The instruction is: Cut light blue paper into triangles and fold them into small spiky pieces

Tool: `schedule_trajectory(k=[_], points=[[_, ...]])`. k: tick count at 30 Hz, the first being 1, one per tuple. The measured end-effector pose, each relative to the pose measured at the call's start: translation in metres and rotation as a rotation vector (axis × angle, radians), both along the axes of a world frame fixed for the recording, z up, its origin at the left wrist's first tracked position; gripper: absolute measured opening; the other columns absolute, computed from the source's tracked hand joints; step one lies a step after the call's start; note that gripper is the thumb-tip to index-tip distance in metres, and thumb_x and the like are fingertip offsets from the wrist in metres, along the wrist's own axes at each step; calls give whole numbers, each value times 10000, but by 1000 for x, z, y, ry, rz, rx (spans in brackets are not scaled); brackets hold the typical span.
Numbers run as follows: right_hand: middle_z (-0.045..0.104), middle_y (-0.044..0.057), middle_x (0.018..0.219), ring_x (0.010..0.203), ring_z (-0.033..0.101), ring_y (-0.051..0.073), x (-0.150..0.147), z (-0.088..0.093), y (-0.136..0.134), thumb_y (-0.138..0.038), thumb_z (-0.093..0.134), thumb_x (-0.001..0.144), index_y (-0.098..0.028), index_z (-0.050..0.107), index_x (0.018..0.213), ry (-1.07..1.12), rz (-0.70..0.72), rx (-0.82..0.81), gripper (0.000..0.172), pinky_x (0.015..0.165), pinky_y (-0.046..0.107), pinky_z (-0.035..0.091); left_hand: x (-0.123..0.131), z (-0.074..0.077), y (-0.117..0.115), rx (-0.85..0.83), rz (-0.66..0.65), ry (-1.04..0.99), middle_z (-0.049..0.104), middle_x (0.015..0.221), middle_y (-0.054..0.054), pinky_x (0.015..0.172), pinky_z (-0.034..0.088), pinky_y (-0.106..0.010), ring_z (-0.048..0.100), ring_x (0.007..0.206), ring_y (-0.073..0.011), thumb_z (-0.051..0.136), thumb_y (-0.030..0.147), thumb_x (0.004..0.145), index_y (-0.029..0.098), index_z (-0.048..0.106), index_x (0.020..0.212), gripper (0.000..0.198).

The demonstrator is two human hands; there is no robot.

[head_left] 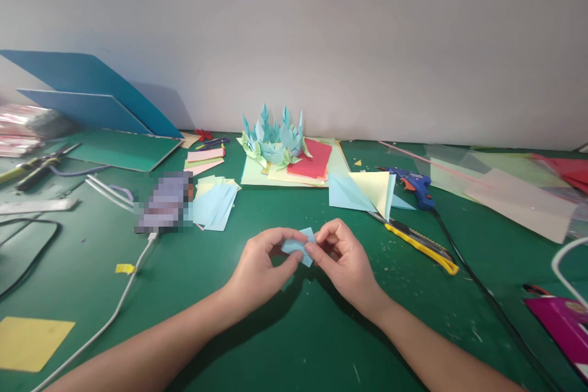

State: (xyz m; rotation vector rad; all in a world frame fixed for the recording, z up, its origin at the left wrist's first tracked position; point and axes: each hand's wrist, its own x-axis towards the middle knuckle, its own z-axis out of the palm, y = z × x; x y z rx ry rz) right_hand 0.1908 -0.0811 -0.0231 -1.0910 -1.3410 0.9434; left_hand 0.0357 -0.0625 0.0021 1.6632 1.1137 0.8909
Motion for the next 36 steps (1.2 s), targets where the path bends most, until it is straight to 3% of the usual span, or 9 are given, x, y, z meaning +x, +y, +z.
schedule_trajectory(k=[5, 14, 17, 22, 27, 32, 36], points=[[449, -66, 593, 492, 470, 92, 1, 2, 2, -384, 628, 782, -221, 413, 702, 73, 64, -59, 282, 479, 219, 403, 0, 2, 1, -25, -43, -15, 697, 846, -71, 700, 528, -295, 646, 734, -170, 582, 205, 738, 151, 654, 894, 180], [473, -72, 585, 498, 498, 94, 2, 1, 2, -407, 617, 794, -223, 425, 771, 114, 147, -122, 267, 496, 224, 414, -5, 1, 4, -7, -96, 45, 658, 838, -50, 689, 504, -296, 616, 728, -163, 558, 191, 740, 166, 602, 933, 199], [493, -81, 567, 497, 500, 95, 2, 3, 2, -372, 640, 775, -226, 421, 824, 92, 170, -143, 268, 501, 223, 404, -6, 1, 6, 9, -98, 11, 626, 833, -22, 677, 481, -275, 588, 733, -146, 566, 163, 712, 185, 525, 977, 270], [537, -99, 535, 488, 537, 103, 3, 5, 3, -347, 672, 749, -227, 419, 1038, 104, 209, -227, 402, 513, 227, 424, -5, 2, 7, -116, -62, -104, 575, 719, 38, 589, 427, -237, 521, 594, -101, 598, 182, 696, 201, 432, 1002, 349], [604, -68, 568, 516, 601, 119, 2, 5, 3, -459, 687, 727, -224, 410, 862, 218, 276, -341, 388, 570, 272, 490, -1, 1, 5, -168, -3, -174, 578, 702, 30, 645, 457, -272, 566, 650, -126, 652, 243, 701, 186, 450, 1013, 376], [609, -72, 593, 543, 606, 120, 2, 5, 3, -468, 680, 741, -236, 379, 889, 292, 259, -365, 408, 611, 280, 504, 2, 4, 5, -268, -73, -309, 610, 751, -3, 685, 478, -303, 596, 680, -142, 705, 323, 671, 175, 497, 925, 359], [601, -31, 744, 659, 597, 127, 0, 0, 1, -430, 633, 787, -238, 411, 892, 161, 247, -232, 312, 646, 280, 505, 0, 3, 8, -268, -46, -243, 611, 777, -16, 702, 478, -305, 593, 711, -151, 671, 328, 701, 171, 546, 850, 249]])
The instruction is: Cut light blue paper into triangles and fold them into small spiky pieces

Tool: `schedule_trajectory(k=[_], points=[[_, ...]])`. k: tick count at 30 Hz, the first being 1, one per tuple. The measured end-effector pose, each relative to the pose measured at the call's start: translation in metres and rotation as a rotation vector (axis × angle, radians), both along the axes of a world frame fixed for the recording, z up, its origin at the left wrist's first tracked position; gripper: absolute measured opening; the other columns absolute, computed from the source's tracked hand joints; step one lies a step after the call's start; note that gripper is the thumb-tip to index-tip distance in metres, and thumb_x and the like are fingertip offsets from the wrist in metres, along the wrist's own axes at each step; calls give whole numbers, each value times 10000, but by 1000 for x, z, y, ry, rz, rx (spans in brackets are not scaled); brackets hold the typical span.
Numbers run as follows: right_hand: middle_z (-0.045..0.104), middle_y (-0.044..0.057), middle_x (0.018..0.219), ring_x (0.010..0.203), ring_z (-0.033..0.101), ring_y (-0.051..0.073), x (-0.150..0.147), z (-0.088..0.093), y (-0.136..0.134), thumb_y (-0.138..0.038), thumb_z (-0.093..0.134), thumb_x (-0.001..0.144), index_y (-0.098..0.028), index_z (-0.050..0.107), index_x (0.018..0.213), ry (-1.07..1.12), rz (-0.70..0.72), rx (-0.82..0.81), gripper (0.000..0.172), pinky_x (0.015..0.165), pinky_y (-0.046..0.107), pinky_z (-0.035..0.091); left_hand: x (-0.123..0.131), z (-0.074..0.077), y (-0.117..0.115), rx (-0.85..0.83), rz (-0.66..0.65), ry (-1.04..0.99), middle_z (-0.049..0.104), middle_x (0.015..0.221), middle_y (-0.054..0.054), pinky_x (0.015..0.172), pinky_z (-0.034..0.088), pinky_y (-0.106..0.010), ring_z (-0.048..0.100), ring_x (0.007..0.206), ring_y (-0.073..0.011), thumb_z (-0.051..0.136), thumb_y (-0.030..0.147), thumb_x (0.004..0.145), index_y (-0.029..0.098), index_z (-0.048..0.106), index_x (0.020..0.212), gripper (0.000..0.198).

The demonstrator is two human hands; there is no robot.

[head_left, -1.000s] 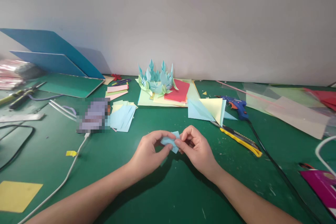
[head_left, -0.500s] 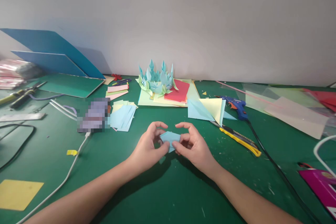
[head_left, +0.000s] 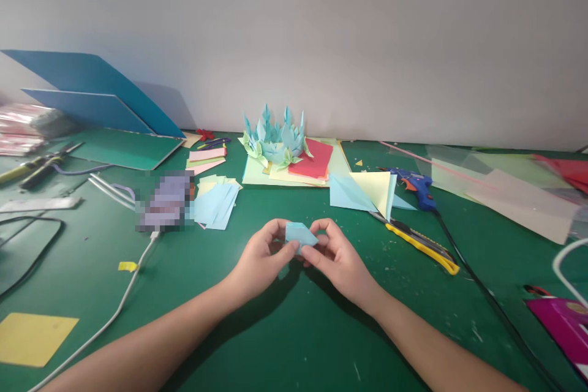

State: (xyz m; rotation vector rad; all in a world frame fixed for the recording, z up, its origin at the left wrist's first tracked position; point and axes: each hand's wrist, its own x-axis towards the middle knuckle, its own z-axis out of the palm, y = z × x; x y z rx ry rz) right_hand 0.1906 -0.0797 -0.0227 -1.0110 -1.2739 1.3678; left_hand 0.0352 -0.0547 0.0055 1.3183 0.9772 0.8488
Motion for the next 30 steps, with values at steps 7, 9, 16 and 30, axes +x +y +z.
schedule_trajectory(k=[7, 9, 16, 30], points=[[542, 43, 1009, 897, 551, 175, 0, -3, -1, -235, 605, 811, -267, 552, 992, -234, -216, 409, 192, 728, 301, 503, -1, -7, -2, 79, -105, 118, 609, 739, -8, 610, 470, -266, 574, 654, -139, 588, 250, 739, 166, 544, 897, 184], [547, 49, 994, 876, 556, 179, 1, -2, 0, -216, 595, 817, -258, 582, 948, -267, -215, 451, 138, 705, 303, 507, 0, -8, -3, 71, -120, 130, 591, 696, 8, 578, 458, -246, 562, 626, -129, 586, 236, 733, 169, 538, 905, 190], [559, 49, 988, 853, 558, 176, 2, -2, 0, -177, 592, 809, -248, 581, 926, -322, -265, 472, 137, 690, 298, 500, -1, -3, 0, 51, -52, 131, 546, 723, 21, 540, 415, -228, 507, 575, -99, 615, 287, 693, 167, 549, 880, 232], [545, 24, 851, 700, 519, 144, 1, 8, -2, -201, 596, 807, -223, 545, 750, -307, -243, 462, 79, 624, 276, 469, -2, -3, 0, 232, -77, 281, 490, 629, 19, 515, 359, -219, 457, 555, -105, 560, 265, 752, 165, 544, 625, 163]])
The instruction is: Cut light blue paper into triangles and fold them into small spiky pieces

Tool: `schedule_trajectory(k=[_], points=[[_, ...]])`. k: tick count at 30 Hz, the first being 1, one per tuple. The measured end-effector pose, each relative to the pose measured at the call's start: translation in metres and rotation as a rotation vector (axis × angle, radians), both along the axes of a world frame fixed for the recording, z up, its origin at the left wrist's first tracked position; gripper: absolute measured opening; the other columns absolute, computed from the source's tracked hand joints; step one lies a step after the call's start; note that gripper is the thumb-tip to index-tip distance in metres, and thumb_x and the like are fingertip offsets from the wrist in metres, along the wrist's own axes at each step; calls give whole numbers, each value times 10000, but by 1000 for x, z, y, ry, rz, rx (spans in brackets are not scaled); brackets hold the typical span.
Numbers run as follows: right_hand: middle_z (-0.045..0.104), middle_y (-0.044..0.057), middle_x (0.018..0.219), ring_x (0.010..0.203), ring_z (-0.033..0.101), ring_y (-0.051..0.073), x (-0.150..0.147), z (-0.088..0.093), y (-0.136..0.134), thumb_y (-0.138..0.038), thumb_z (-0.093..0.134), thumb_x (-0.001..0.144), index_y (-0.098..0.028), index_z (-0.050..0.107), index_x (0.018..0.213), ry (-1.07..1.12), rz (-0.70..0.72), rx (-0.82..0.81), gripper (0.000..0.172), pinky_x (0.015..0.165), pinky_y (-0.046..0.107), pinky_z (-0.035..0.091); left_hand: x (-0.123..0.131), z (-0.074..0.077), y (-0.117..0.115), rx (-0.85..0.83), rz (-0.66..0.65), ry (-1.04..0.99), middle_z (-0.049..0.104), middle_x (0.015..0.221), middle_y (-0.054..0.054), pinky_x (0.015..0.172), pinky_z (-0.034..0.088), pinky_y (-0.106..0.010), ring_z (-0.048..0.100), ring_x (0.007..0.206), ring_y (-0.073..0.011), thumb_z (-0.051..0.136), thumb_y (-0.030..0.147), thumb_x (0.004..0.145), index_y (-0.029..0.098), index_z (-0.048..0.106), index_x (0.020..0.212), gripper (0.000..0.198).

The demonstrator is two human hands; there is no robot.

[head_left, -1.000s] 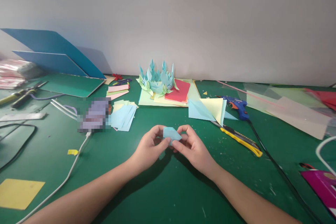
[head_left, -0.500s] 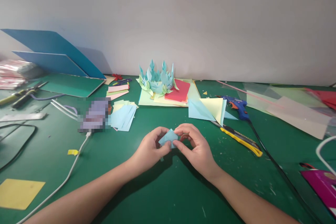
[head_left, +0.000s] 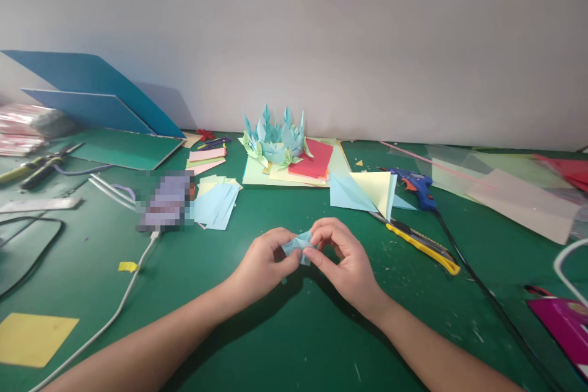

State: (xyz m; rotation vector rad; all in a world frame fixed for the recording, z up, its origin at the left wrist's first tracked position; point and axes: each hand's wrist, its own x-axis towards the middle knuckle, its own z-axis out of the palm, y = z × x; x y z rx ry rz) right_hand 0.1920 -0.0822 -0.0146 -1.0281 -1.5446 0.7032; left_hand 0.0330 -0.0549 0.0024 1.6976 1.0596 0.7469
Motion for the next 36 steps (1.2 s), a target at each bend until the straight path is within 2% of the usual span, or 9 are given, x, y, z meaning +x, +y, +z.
schedule_trajectory(k=[3, 7, 12, 17, 21, 25, 29, 32, 36], points=[[549, 22, 834, 689, 516, 144, 0, 0, 0, -226, 590, 816, -220, 560, 774, -1, -14, -19, 52, 634, 279, 468, 0, 0, 0, 60, -29, 20, 520, 670, 1, 537, 369, -215, 471, 603, -114, 544, 251, 775, 166, 579, 633, 169], [558, 19, 791, 697, 536, 152, 0, -2, 0, -242, 581, 821, -216, 560, 765, 17, -33, -45, 65, 637, 280, 470, 0, 1, -1, 32, -57, 18, 531, 690, -9, 525, 374, -211, 475, 598, -112, 537, 258, 783, 161, 610, 650, 180], [567, 19, 766, 682, 542, 152, -1, -1, -2, -222, 577, 827, -221, 558, 741, -26, -61, -19, 88, 603, 276, 468, 0, 3, -2, -129, -84, 6, 515, 588, 7, 488, 361, -211, 456, 518, -98, 534, 343, 797, 147, 611, 647, 258], [617, 32, 803, 688, 573, 164, 1, 0, -2, -200, 566, 833, -242, 609, 768, -91, -72, 89, 88, 614, 303, 490, -1, 3, 0, -236, -34, -73, 541, 544, 10, 460, 361, -209, 449, 477, -90, 601, 425, 750, 135, 659, 709, 299], [640, 38, 880, 734, 612, 170, 3, -3, -1, -194, 572, 831, -260, 656, 803, -103, -56, 93, 110, 660, 316, 517, -1, 4, 2, -269, 23, -97, 552, 538, 18, 456, 363, -208, 462, 469, -87, 643, 421, 720, 129, 678, 830, 314], [640, 47, 934, 885, 629, 195, 4, -5, 1, -183, 591, 823, -257, 668, 797, -72, -21, 86, 110, 767, 339, 517, 1, 8, 1, -314, 58, -155, 579, 600, 32, 473, 393, -207, 513, 479, -83, 684, 381, 693, 147, 615, 938, 346], [631, 57, 953, 917, 620, 197, 4, -5, 1, -192, 585, 827, -254, 667, 792, -55, 6, 57, 108, 783, 343, 514, 2, 8, 0, -354, 75, -284, 549, 581, 83, 497, 426, -205, 537, 478, -79, 725, 376, 662, 201, 472, 896, 386], [637, 65, 981, 917, 621, 200, 5, -5, 2, -238, 574, 838, -253, 677, 811, -26, 26, -9, 108, 732, 321, 527, 1, 6, 0, -316, 52, -295, 532, 578, 88, 509, 432, -206, 521, 483, -72, 710, 390, 688, 211, 435, 821, 355], [664, 69, 1021, 945, 623, 210, 6, -6, 3, -294, 573, 842, -253, 689, 821, 57, 65, -96, 124, 734, 322, 538, -1, 4, 1, -203, 21, -245, 559, 698, 48, 533, 434, -210, 510, 523, -64, 648, 382, 758, 194, 525, 827, 235]])
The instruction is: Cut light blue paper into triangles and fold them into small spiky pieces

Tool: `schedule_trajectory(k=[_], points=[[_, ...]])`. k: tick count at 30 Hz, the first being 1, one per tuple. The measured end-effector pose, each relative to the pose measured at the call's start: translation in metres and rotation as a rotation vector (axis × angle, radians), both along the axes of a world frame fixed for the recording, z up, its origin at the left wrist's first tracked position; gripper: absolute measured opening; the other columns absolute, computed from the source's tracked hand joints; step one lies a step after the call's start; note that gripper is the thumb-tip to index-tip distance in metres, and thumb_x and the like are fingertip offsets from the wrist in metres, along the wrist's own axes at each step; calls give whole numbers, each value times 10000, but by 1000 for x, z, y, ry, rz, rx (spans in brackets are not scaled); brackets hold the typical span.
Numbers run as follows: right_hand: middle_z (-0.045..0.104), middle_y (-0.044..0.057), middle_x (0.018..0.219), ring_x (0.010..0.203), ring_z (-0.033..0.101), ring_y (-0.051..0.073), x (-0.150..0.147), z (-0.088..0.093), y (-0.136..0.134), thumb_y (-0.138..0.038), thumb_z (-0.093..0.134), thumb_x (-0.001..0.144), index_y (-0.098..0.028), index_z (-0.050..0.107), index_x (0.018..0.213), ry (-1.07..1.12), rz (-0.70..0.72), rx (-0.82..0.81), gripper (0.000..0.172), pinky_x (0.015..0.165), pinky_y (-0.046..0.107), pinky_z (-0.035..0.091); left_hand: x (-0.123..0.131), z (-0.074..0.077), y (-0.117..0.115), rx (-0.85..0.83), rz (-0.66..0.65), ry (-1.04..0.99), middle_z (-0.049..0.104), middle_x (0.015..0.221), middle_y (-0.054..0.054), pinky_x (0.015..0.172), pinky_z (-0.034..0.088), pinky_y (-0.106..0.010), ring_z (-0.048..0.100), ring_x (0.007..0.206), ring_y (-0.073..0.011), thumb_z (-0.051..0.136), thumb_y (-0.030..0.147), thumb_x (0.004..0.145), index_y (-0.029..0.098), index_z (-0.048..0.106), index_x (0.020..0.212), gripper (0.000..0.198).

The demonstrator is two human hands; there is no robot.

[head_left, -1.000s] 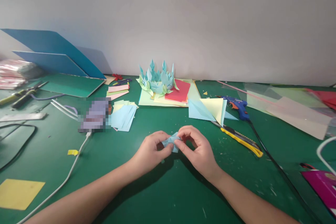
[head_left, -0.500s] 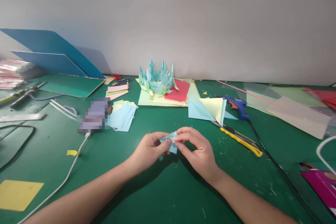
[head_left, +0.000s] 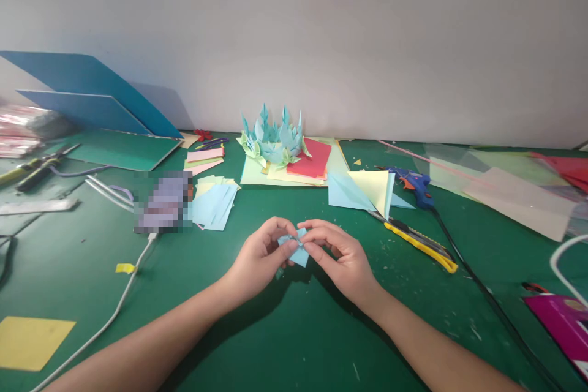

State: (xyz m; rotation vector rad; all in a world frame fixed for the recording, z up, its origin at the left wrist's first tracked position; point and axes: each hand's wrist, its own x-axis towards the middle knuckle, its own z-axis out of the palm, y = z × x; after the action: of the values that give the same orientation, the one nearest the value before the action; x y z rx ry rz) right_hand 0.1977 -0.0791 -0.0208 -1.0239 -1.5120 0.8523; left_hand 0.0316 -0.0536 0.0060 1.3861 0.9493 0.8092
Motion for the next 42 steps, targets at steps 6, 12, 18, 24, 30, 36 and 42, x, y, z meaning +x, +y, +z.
schedule_trajectory(k=[6, 12, 18, 24, 30, 36, 42], points=[[689, 30, 816, 782, 640, 183, 1, -1, 3, -298, 608, 813, -242, 693, 780, 75, 21, -112, 107, 720, 320, 533, -3, -2, 1, 56, 19, 93, 569, 706, 38, 538, 422, -216, 519, 533, -80, 601, 342, 794, 196, 561, 884, 176], [654, 23, 780, 749, 618, 170, -1, -2, 5, -274, 667, 759, -228, 659, 744, 110, 21, -126, 48, 703, 307, 523, -3, -5, 0, 132, -1, 204, 573, 692, 34, 538, 406, -218, 517, 546, -94, 569, 314, 814, 199, 555, 897, 143], [629, 26, 779, 734, 602, 166, -1, -1, 4, -264, 656, 763, -216, 632, 734, 83, 17, -112, 61, 685, 298, 509, -3, -4, -2, 211, -16, 281, 613, 739, 15, 539, 393, -221, 507, 569, -104, 565, 277, 802, 204, 509, 954, 178], [604, 23, 761, 700, 585, 158, -2, -1, 3, -255, 633, 775, -204, 620, 738, 20, 23, -72, 64, 654, 291, 503, -1, 1, -2, 210, 6, 327, 578, 654, 54, 524, 378, -215, 487, 519, -100, 553, 232, 769, 206, 441, 1026, 282], [616, 39, 827, 718, 578, 153, -1, 0, 3, -234, 628, 791, -218, 673, 817, -77, 25, -6, 54, 654, 282, 501, 0, 0, -5, 273, -13, 405, 590, 657, 60, 515, 370, -214, 469, 499, -98, 538, 220, 756, 203, 400, 1084, 357], [623, 53, 878, 804, 594, 170, -2, 0, 2, -212, 614, 797, -207, 651, 770, -111, 56, 3, 46, 677, 282, 493, -1, -1, -7, 348, -84, 431, 622, 702, 44, 551, 385, -219, 505, 545, -112, 493, 200, 768, 207, 365, 1128, 382], [596, 24, 766, 736, 573, 154, -3, 3, 3, -240, 600, 801, -192, 590, 690, -3, 131, -86, 121, 704, 283, 481, 1, 0, -10, 419, -66, 454, 554, 650, 71, 565, 383, -219, 500, 556, -113, 504, 186, 738, 212, 382, 1111, 393]])
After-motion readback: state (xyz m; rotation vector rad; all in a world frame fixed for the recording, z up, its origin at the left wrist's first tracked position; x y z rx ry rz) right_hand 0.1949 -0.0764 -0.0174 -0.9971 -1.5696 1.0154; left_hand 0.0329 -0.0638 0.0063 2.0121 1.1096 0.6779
